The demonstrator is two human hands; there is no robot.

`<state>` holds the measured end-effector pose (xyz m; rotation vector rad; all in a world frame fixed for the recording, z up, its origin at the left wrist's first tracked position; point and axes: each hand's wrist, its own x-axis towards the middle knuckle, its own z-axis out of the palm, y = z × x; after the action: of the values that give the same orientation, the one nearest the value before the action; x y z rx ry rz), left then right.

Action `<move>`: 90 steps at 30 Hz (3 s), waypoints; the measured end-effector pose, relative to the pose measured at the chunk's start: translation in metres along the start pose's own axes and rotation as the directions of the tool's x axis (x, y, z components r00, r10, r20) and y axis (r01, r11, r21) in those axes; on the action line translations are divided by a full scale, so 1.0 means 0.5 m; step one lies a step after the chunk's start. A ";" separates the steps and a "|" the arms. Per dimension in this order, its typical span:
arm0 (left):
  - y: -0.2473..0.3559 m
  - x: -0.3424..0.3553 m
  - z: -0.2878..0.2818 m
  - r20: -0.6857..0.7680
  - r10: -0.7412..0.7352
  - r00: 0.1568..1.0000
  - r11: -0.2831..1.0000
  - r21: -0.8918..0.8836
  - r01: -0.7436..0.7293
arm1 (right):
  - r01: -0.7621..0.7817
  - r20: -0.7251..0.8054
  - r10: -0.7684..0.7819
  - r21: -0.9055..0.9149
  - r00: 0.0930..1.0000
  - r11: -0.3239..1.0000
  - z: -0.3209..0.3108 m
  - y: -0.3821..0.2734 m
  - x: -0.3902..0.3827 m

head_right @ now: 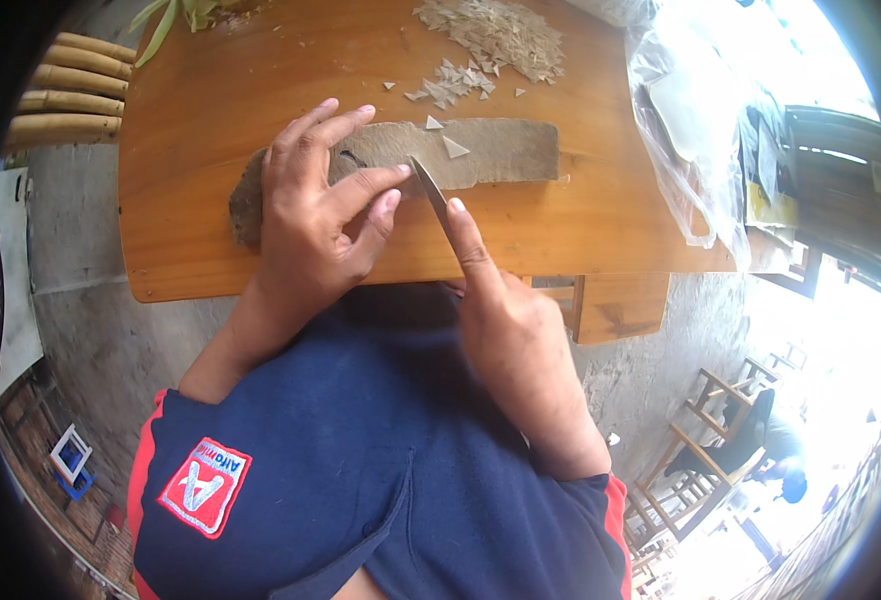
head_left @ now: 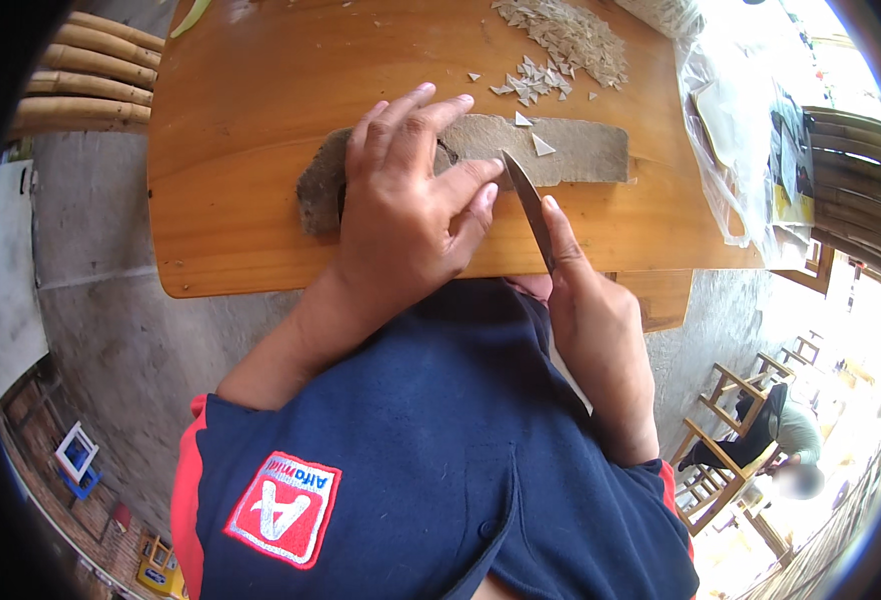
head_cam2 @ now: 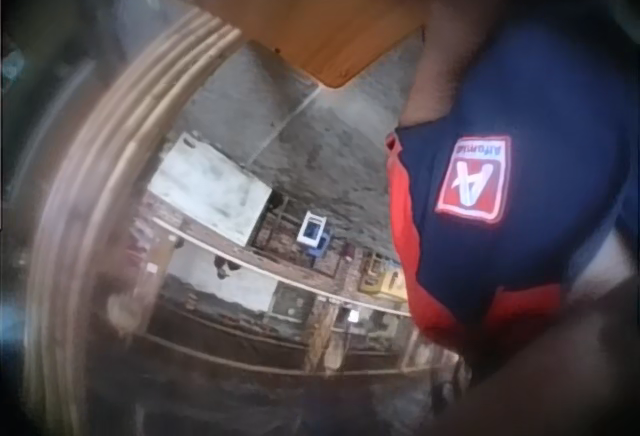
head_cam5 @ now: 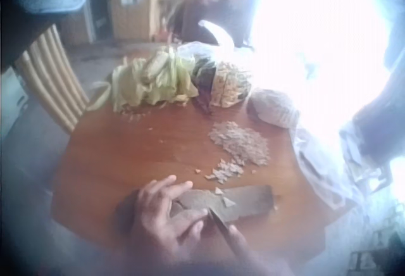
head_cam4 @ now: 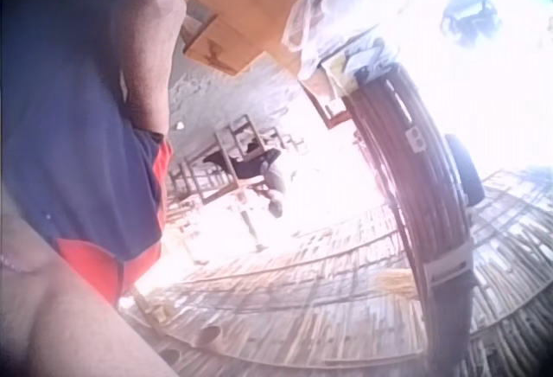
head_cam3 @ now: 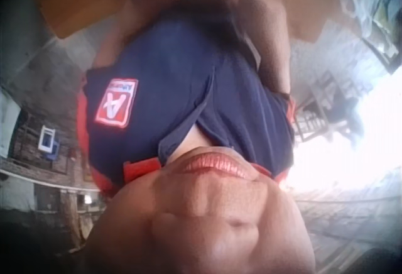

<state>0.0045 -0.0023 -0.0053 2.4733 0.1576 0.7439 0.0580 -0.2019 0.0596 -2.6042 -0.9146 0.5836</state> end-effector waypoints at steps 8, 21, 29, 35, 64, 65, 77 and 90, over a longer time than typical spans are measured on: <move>-0.004 0.004 0.009 -0.037 -0.058 0.998 0.998 -0.006 0.058 | 0.133 -0.315 -0.046 0.262 0.948 0.956 0.001 0.062 0.010; 0.012 0.058 0.014 0.136 -0.091 0.987 0.992 0.098 0.078 | -0.211 -0.404 0.289 0.227 0.868 0.951 -0.051 0.179 0.096; -0.010 0.105 -0.007 0.238 -0.127 0.963 0.988 0.120 0.101 | -0.185 -0.324 0.178 0.009 0.929 0.983 -0.079 0.210 0.166; -0.027 0.145 -0.017 0.439 -0.149 0.886 0.984 -0.024 0.177 | -0.032 -0.302 0.033 0.009 0.953 0.999 -0.113 0.198 0.245; -0.029 0.196 0.015 0.487 -0.316 0.814 0.904 -0.105 0.414 | 0.006 -0.575 -0.019 -0.025 0.818 1.000 -0.075 0.206 0.267; -0.028 0.199 0.014 0.514 -0.357 0.780 0.865 -0.132 0.483 | 0.017 -0.577 -0.027 -0.022 0.816 1.000 -0.073 0.208 0.268; 0.000 0.152 0.038 0.274 0.023 0.962 0.999 0.039 -0.035 | 0.016 -0.598 -0.017 -0.006 0.801 1.000 -0.077 0.209 0.258; 0.017 0.097 0.018 0.172 0.023 0.985 0.996 0.087 -0.038 | 0.129 -0.580 0.040 0.248 0.813 0.960 -0.071 0.159 0.157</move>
<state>0.0497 -0.0014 0.0161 2.6164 0.0912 0.5438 0.1718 -0.2159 0.0359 -2.2754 -0.6283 -0.1135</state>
